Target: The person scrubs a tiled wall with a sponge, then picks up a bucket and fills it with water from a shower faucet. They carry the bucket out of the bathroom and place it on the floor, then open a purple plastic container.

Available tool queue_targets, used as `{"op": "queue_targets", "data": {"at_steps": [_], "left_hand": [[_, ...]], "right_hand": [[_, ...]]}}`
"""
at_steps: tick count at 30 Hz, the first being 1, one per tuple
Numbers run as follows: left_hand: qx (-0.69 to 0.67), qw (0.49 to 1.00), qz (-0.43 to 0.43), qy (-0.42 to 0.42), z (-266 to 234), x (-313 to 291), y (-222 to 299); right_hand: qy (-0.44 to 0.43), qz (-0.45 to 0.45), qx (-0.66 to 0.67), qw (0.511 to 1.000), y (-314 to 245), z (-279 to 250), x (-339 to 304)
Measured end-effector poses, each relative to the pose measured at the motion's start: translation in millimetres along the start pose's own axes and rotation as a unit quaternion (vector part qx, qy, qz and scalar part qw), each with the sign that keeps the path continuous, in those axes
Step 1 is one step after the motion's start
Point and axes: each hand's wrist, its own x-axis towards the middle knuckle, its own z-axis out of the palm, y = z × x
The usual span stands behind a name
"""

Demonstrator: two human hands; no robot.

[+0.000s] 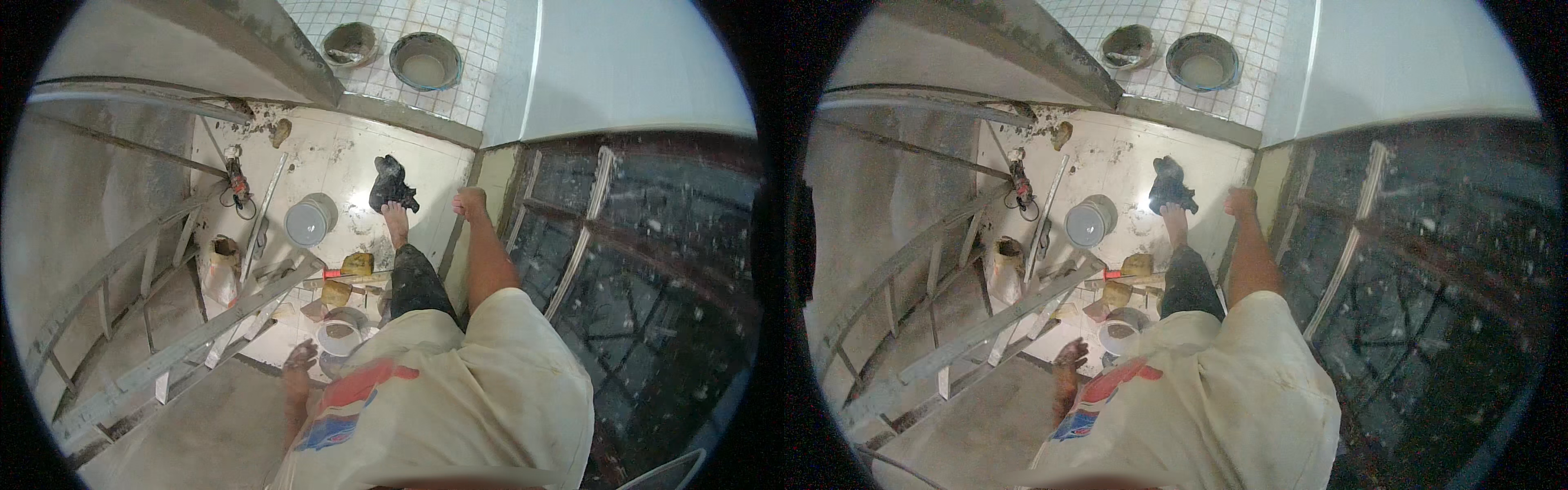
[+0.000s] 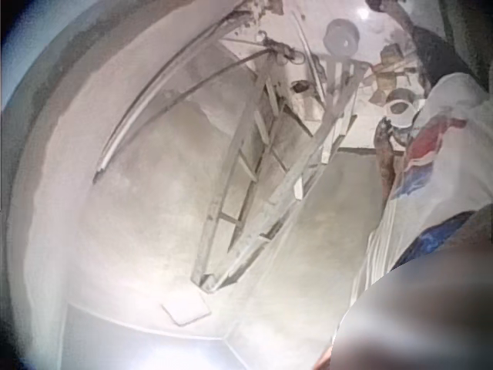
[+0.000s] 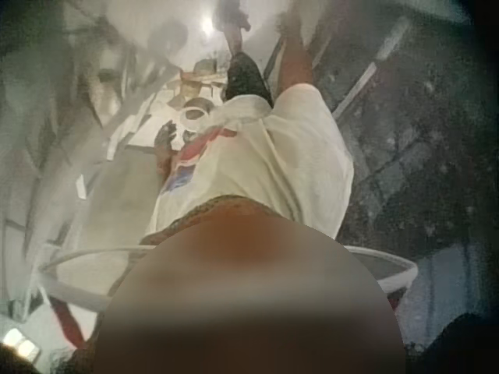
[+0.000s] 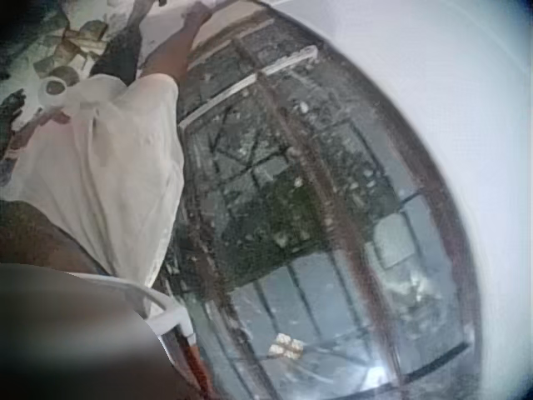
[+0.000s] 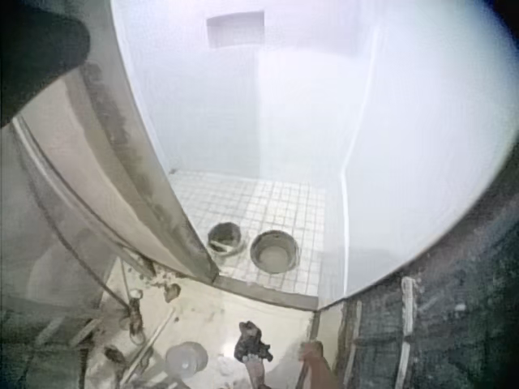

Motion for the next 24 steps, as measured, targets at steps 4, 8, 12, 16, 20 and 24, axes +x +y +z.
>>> {"op": "queue_targets", "data": {"at_steps": [4,8,12,16,20,24], "left_hand": [[0.002,0.996,-0.025,0.086,-19.1,21.5,-4.9],[0.087,0.995,0.045,0.034,-50.2,37.4,-18.3],[0.133,0.990,-0.014,-0.035,-45.5,55.8,-20.9],[0.165,0.980,-0.043,-0.098,-39.2,102.2,-4.2],[0.175,0.973,-0.041,-0.148,-24.6,180.2,34.1],[0.013,0.974,-0.216,-0.074,3.6,248.5,92.8]], "right_hand": [[0.144,0.143,0.137,0.970,-85.1,44.7,-13.9],[0.166,0.105,0.207,0.958,-165.3,53.8,5.1],[0.120,0.069,0.291,0.947,-192.2,55.2,57.4],[0.102,0.055,0.314,0.942,-225.7,59.2,88.3],[0.126,0.048,0.290,0.947,-216.5,42.4,152.3],[0.165,-0.026,-0.021,0.986,-209.6,21.4,223.0]]}}
